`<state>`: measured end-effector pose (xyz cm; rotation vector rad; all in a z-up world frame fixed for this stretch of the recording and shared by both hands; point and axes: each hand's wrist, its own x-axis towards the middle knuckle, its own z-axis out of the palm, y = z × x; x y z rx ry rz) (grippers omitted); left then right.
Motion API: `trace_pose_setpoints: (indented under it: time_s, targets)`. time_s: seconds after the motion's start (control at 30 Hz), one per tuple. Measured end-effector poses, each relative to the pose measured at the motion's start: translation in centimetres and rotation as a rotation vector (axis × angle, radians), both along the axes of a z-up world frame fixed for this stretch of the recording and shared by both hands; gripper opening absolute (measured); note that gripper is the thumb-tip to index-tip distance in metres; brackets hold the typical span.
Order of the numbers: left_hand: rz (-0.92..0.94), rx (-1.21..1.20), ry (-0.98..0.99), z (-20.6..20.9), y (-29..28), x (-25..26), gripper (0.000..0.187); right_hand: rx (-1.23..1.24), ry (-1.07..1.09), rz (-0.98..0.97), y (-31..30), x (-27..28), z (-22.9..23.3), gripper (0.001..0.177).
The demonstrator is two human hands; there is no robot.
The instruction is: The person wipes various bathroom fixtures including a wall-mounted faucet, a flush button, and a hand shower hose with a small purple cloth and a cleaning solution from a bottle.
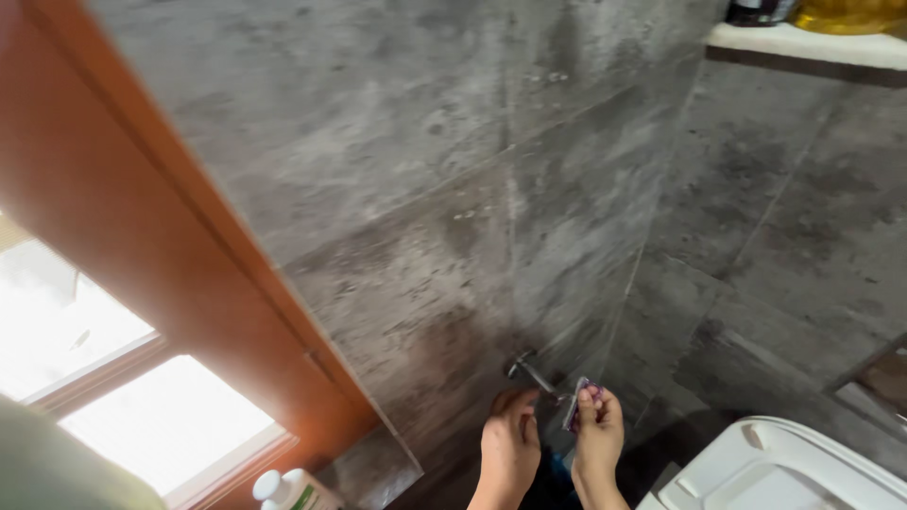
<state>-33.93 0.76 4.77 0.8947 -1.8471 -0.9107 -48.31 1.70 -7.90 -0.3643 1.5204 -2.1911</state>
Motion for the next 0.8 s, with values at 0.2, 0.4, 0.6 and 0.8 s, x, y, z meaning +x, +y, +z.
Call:
trace_pose_setpoints:
  time_s: [0.2,0.4,0.6,0.8]
  targets:
    - [0.039,-0.114,-0.067,-3.1,0.8,-2.4,0.042,-0.174,-0.275,0.050,-0.1,-1.5,-1.4,0.014]
    - [0.231,-0.230,-0.007,-6.9,1.3,-3.2,0.045,0.021,-0.026,0.050,0.0,-0.3,-1.5,0.014]
    - [0.233,-0.076,-0.002,-8.7,1.2,-3.1,0.046,0.112,0.021,0.142,-0.3,-5.2,-0.2,0.017]
    - [0.244,0.036,-0.038,-8.4,1.2,-3.6,0.050,0.370,0.488,0.317,-2.6,-9.7,-1.8,0.021]
